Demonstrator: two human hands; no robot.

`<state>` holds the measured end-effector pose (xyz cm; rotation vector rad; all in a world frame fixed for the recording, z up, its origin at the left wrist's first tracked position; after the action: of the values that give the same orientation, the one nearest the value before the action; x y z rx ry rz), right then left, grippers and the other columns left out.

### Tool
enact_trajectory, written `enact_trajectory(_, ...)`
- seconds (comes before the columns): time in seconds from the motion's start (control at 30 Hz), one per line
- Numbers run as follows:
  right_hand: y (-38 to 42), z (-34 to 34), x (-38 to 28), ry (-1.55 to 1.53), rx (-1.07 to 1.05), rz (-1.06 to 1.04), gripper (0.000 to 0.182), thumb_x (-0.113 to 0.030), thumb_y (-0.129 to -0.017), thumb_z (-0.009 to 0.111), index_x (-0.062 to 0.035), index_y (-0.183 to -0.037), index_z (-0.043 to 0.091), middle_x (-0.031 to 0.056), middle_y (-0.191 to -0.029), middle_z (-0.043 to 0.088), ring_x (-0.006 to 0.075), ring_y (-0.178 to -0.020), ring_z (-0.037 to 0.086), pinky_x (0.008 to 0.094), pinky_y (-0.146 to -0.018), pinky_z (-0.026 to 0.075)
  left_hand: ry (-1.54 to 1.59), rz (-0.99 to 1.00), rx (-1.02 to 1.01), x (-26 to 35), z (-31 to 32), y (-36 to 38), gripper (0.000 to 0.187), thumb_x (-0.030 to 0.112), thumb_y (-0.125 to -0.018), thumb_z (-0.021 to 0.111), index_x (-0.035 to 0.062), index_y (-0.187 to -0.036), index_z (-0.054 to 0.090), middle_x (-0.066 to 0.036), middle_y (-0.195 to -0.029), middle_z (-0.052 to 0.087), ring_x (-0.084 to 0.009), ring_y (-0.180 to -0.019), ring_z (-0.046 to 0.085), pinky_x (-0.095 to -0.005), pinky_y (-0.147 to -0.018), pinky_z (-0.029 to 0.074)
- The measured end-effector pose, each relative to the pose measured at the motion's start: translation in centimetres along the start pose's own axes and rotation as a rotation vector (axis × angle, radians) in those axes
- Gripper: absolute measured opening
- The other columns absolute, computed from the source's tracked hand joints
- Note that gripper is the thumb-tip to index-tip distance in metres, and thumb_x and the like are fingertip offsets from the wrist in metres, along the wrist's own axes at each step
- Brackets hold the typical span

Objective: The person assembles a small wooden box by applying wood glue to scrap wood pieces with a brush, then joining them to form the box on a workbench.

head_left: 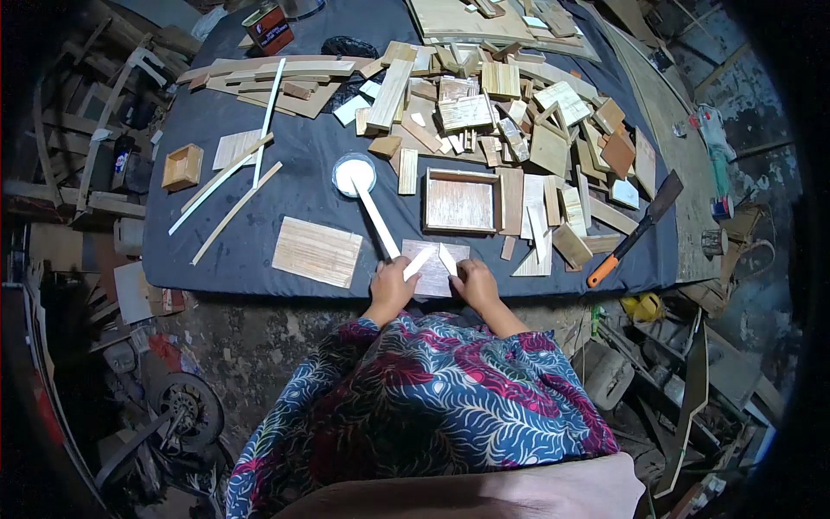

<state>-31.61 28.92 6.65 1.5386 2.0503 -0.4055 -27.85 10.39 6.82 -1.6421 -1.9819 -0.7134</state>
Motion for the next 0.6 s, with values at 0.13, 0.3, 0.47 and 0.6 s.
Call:
enact_trajectory(0.13, -0.5, 0.6, 0.0, -0.002, -0.023, 0.026, 0.026, -0.02, -0.065, 0.069, -0.0011, -0.081, 0.06, 0.0165, -0.075, 0.056, 0.0341, -0.075, 0.055, 0.0394, -0.066, 0.045, 0.055, -0.022, -0.04, 0.3, 0.3, 0.0, 0.026, 0.021, -0.07, 0.065, 0.0061, -0.088, 0.055, -0.014, -0.088, 0.056, -0.0352, -0.086, 0.052, -0.043, -0.071, 0.042)
enact_trajectory(0.3, -1.2, 1.2, -0.7, -0.029, -0.073, 0.011, 0.029, -0.024, -0.065, 0.07, -0.0004, -0.079, 0.06, 0.0176, -0.076, 0.058, 0.0341, -0.073, 0.056, 0.0395, -0.063, 0.045, 0.056, 0.014, -0.036, 0.3, 0.6, 0.0, 0.028, 0.021, -0.07, 0.064, 0.005, -0.09, 0.054, -0.014, -0.09, 0.054, -0.035, -0.085, 0.052, -0.0421, -0.07, 0.043)
enact_trajectory(0.47, -1.2, 1.2, -0.8, -0.043, -0.047, 0.028, 0.027, -0.022, -0.065, 0.069, -0.0005, -0.079, 0.059, 0.0173, -0.076, 0.057, 0.0336, -0.073, 0.056, 0.039, -0.064, 0.045, 0.056, 0.002, -0.042, 0.4, 0.5, 0.1, 0.028, 0.02, -0.07, 0.064, 0.0049, -0.091, 0.054, -0.014, -0.091, 0.054, -0.0351, -0.085, 0.052, -0.0421, -0.071, 0.043)
enact_trajectory(0.6, -1.0, 1.2, -0.4, -0.058, 0.018, 0.043, 0.026, -0.018, -0.065, 0.068, -0.0003, -0.08, 0.059, 0.0166, -0.076, 0.057, 0.0332, -0.072, 0.056, 0.0385, -0.064, 0.045, 0.068, 0.014, -0.035, 0.0, 0.5, 0.1, 0.027, 0.019, -0.071, 0.063, 0.0054, -0.092, 0.054, -0.013, -0.091, 0.054, -0.0349, -0.086, 0.052, -0.0422, -0.071, 0.043)
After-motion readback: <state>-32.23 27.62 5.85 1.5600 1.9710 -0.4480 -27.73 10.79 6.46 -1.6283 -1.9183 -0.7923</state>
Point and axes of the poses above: each hand's wrist, its own y-axis away from the middle knuckle, its own z-axis out of the palm, x = y × z, the point moved 2 cm from there along -y, towards the middle knuckle
